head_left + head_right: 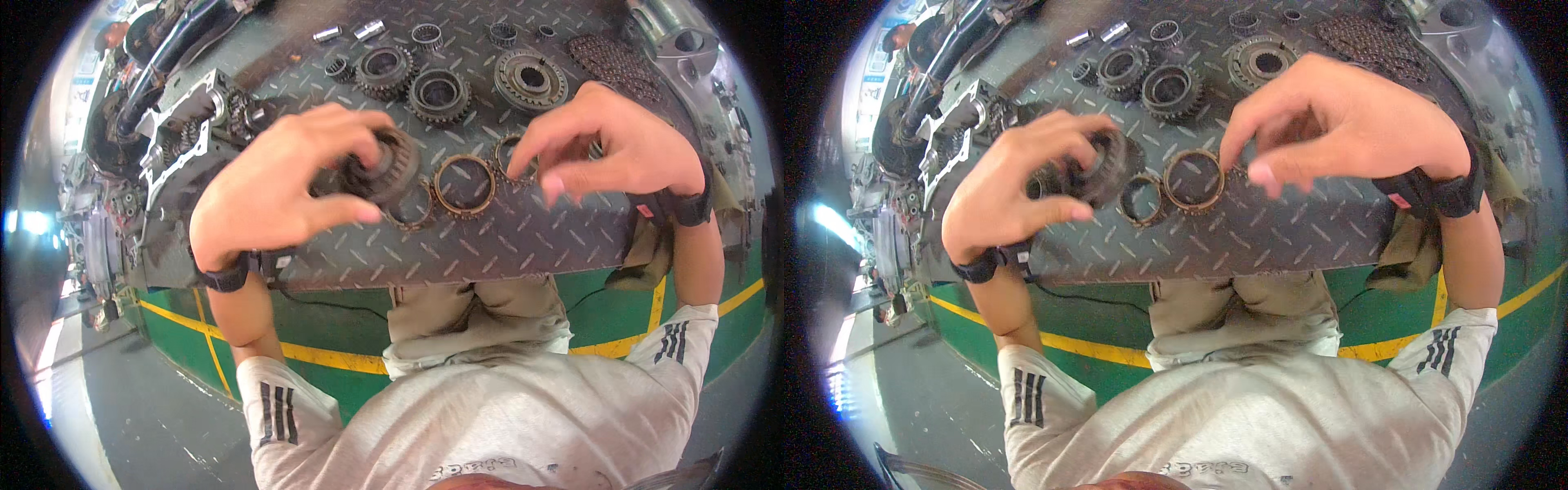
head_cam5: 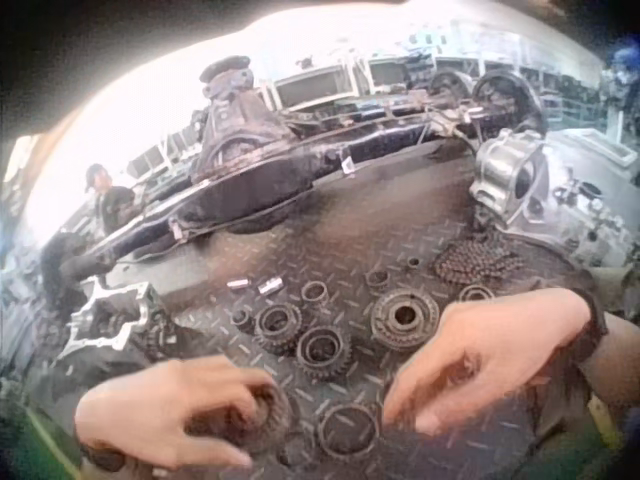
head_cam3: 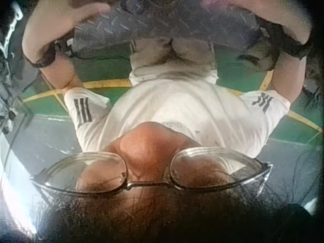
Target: The person organizes and fits various metal gears, synchronizer rings, and bearing components on a workbench.
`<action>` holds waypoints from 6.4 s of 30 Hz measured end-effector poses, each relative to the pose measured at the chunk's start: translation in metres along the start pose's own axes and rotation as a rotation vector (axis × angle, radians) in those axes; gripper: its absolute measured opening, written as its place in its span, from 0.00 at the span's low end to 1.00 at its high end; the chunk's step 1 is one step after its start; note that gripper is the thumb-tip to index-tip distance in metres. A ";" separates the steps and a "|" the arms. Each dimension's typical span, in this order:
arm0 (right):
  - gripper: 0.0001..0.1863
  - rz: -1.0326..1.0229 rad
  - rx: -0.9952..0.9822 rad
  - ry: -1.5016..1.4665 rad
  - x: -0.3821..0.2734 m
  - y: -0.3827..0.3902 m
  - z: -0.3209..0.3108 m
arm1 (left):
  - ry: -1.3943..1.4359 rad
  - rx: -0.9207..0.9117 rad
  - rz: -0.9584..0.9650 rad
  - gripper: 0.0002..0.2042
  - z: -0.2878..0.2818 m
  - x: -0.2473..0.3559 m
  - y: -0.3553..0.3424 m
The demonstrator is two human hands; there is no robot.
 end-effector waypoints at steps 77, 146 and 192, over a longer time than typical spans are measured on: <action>0.24 -0.230 0.266 0.494 0.000 -0.028 0.058 | 0.316 0.222 0.037 0.44 0.076 -0.026 -0.054; 0.26 -0.382 0.223 0.559 -0.030 -0.027 0.040 | 0.236 0.193 0.131 0.39 0.076 -0.044 -0.043; 0.37 -0.109 0.187 0.690 -0.038 -0.044 0.050 | 0.250 0.298 0.222 0.32 0.082 -0.043 -0.039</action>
Point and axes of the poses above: each hand's wrist, its own y-axis away from the middle knuckle, its own z-axis out of the palm, x = y × z, the point moved 3 cm from there along -y, towards the middle knuckle, and after that the axes turned 7 degrees about y, right-handed, at the moved point
